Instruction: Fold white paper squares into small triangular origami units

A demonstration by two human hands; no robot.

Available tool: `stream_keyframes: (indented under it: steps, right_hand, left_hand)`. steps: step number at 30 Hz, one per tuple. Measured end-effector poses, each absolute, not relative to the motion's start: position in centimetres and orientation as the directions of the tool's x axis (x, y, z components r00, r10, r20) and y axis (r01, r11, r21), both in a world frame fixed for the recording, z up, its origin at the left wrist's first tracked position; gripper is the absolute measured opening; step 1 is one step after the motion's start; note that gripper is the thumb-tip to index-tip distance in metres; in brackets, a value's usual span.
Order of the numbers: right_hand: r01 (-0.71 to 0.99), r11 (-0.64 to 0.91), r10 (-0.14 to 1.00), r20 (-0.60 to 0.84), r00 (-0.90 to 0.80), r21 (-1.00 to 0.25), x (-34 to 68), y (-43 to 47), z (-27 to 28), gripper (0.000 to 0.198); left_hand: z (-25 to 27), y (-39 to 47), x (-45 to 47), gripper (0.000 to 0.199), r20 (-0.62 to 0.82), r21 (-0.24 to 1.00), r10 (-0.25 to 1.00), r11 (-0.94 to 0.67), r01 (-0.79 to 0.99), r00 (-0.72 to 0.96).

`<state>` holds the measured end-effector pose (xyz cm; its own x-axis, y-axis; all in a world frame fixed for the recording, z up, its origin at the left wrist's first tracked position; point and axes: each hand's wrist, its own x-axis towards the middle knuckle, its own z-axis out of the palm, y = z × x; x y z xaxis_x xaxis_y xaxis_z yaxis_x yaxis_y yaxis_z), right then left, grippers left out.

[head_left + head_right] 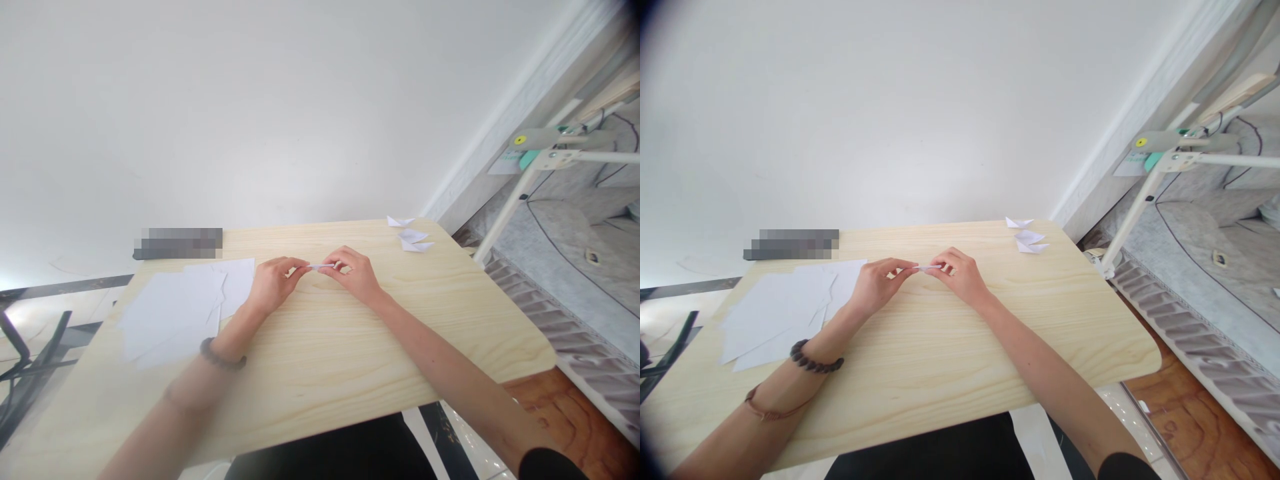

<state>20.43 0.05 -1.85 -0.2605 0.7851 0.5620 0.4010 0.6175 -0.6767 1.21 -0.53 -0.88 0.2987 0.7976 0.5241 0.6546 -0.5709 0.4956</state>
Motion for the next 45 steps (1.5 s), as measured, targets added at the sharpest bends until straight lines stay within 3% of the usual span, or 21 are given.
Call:
stream_keyframes:
  steps: [7, 15, 25, 36, 45]
  right_hand:
    - [0.39, 0.589, 0.807, 0.534, -0.25, -0.708, 20.59, -0.01, -1.91, 0.017]
    - [0.393, 0.572, 0.82, 0.509, -0.26, -0.72, 20.37, -0.02, -1.86, 0.02]
    - [0.303, 0.45, 0.886, 0.378, -0.269, -0.84, 20.45, 0.24, -2.31, 0.022]
    - [0.362, 0.491, 0.869, 0.415, -0.269, -0.792, 20.12, -0.03, -2.25, 0.021]
    - [0.351, 0.49, 0.868, 0.41, -0.28, -0.798, 20.11, -0.09, -2.23, 0.021]
  left_hand:
    - [-0.65, -0.7, 1.15, 0.024, 0.387, 0.672, 0.854, -0.519, 0.528, 0.347]
    - [-0.64, -0.68, 1.32, 0.026, 0.37, 0.643, 0.868, -0.497, 0.582, 0.332]
    - [-0.75, -0.43, 1.21, 0.03, 0.208, 0.81, 0.942, -0.317, 0.493, 0.264]
    - [-0.81, -0.25, 0.66, 0.033, 0.057, 0.926, 0.895, -0.213, 0.312, 0.442]
    - [-1.28, -0.05, 0.41, 0.033, 0.039, 0.948, 0.896, -0.173, 0.268, 0.441]
